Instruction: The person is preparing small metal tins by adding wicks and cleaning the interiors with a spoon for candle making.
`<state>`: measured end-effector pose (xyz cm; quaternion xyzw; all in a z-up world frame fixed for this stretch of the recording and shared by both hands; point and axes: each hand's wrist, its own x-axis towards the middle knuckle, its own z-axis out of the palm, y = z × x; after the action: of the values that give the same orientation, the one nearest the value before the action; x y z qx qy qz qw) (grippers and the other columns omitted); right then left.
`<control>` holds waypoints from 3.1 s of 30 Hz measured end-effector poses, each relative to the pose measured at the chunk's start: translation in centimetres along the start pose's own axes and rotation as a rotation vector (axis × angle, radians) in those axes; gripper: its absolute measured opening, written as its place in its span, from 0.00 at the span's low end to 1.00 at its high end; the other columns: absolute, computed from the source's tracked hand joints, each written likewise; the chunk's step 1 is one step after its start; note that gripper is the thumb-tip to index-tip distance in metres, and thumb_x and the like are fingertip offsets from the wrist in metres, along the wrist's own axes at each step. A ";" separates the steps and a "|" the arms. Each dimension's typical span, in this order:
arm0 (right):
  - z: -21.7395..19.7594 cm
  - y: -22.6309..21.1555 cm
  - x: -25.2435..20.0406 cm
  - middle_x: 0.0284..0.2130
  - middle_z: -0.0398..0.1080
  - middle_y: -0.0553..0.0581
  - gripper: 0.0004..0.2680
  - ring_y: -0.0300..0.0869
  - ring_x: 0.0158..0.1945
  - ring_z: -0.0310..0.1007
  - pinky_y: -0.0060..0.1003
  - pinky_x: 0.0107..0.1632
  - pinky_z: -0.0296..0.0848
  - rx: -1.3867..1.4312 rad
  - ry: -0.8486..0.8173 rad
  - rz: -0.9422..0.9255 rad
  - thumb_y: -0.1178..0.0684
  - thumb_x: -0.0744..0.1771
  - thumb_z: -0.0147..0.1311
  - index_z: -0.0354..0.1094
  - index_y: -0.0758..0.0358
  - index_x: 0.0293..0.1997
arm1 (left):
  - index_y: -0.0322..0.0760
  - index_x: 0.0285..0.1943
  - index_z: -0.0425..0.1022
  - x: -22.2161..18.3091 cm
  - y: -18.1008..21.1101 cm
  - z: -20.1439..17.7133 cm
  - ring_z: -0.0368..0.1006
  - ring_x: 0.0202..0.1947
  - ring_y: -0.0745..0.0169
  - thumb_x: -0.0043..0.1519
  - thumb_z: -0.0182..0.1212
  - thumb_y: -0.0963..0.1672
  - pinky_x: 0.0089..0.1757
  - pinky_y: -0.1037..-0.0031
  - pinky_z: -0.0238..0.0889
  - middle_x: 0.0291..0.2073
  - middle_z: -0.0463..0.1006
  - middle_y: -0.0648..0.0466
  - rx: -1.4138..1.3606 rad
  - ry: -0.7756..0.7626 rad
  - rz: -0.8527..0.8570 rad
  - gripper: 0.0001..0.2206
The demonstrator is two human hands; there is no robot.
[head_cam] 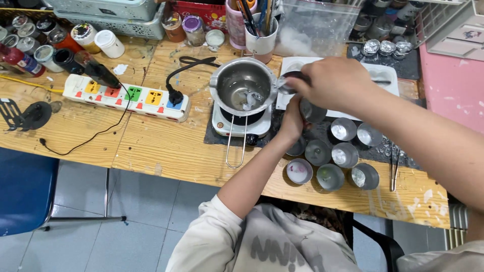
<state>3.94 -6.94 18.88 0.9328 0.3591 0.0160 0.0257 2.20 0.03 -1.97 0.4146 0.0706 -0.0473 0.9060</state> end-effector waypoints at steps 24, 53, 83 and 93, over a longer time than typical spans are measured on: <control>-0.2 -1.2 2.1 0.18 0.72 0.60 0.24 0.52 0.25 0.75 0.44 0.28 0.72 -0.165 0.308 -0.161 0.26 0.65 0.58 0.75 0.62 0.35 | 0.46 0.65 0.57 0.6 -4.4 -2.5 0.73 0.33 0.60 0.67 0.44 0.52 0.31 0.69 0.68 0.44 0.73 0.50 0.180 -0.166 0.208 0.19; 2.9 -2.7 -9.8 0.27 0.72 0.54 0.02 0.41 0.30 0.78 0.33 0.26 0.74 -0.386 0.255 0.087 0.57 0.63 0.54 0.68 0.61 0.35 | 0.33 0.54 0.65 -3.4 1.5 1.1 0.69 0.53 0.57 0.70 0.36 0.55 0.59 0.66 0.60 0.49 0.72 0.46 -0.016 -0.357 0.538 0.23; 4.9 -3.0 -9.3 0.22 0.72 0.52 0.01 0.37 0.28 0.77 0.29 0.25 0.73 -0.476 0.117 -0.087 0.58 0.61 0.55 0.68 0.61 0.28 | 0.36 0.37 0.70 -2.2 3.4 -0.2 0.65 0.34 0.70 0.72 0.37 0.48 0.41 0.75 0.60 0.30 0.71 0.59 0.061 -0.431 -0.115 0.18; 6.3 -1.5 -9.5 0.23 0.74 0.57 0.01 0.45 0.28 0.79 0.37 0.29 0.76 -0.247 0.090 -0.076 0.59 0.61 0.54 0.69 0.63 0.31 | 0.35 0.36 0.70 0.1 0.2 -2.3 0.65 0.33 0.69 0.72 0.35 0.48 0.40 0.76 0.60 0.29 0.70 0.57 0.216 -0.335 0.017 0.20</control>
<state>-3.79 -12.46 12.36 0.9066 0.3902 0.1010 0.1250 2.10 1.96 -3.33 0.4961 -0.0902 -0.1153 0.8558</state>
